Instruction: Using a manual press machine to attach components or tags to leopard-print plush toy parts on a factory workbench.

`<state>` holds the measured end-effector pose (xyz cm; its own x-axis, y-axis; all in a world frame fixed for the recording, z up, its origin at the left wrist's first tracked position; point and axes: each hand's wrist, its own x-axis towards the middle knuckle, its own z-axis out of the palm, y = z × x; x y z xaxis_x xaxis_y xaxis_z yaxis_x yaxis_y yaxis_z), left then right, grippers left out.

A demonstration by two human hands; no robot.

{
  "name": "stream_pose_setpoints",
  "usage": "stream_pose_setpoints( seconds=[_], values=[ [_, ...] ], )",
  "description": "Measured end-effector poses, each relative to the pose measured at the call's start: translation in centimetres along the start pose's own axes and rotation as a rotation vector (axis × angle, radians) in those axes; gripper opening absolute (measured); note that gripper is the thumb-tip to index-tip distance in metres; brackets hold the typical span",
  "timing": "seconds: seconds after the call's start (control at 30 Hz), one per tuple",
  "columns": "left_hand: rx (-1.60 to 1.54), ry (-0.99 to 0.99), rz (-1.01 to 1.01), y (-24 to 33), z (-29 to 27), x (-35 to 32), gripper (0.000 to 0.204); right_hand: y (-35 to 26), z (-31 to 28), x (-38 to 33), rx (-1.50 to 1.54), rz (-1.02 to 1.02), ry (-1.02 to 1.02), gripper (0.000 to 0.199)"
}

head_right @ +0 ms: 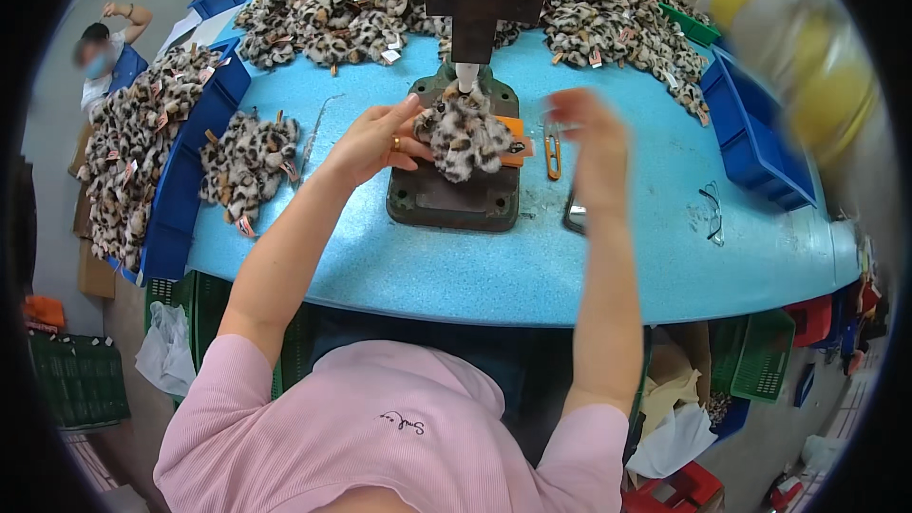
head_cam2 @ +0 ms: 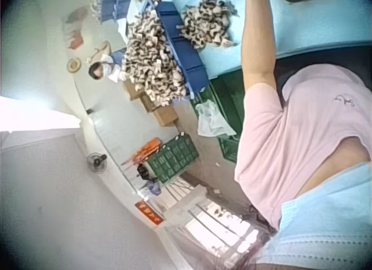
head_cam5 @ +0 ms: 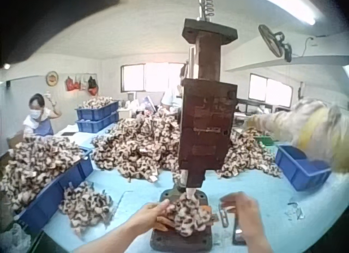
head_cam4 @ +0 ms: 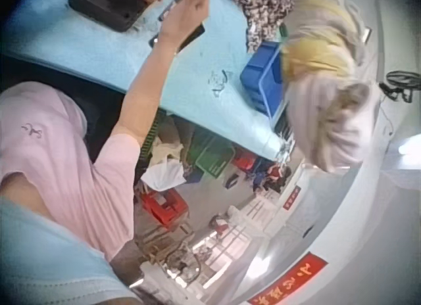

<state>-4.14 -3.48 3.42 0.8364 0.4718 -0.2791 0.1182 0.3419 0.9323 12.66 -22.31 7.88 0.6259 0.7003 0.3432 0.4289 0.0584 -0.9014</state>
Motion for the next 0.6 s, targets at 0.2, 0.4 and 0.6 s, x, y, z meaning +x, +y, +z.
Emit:
stream_pose_setpoints(
  seconds=[0.2, 0.4, 0.6],
  values=[
    [-0.463, -0.034, -0.095, 0.0, 0.1, 2.6, 0.021, 2.2, 7.5, 1.2, -0.027, 0.181, -0.192, 0.031],
    [-0.592, -0.063, 0.027, -0.9, 0.7, 0.8, 0.009, 1.6, 6.6, -1.0, 0.053, 0.088, -0.125, 0.02],
    [-0.38, -0.125, 0.08, 0.7, -0.6, 0.7, 0.012, -0.2, 6.0, -0.7, -0.174, -0.096, -0.392, 0.025]
  ],
)
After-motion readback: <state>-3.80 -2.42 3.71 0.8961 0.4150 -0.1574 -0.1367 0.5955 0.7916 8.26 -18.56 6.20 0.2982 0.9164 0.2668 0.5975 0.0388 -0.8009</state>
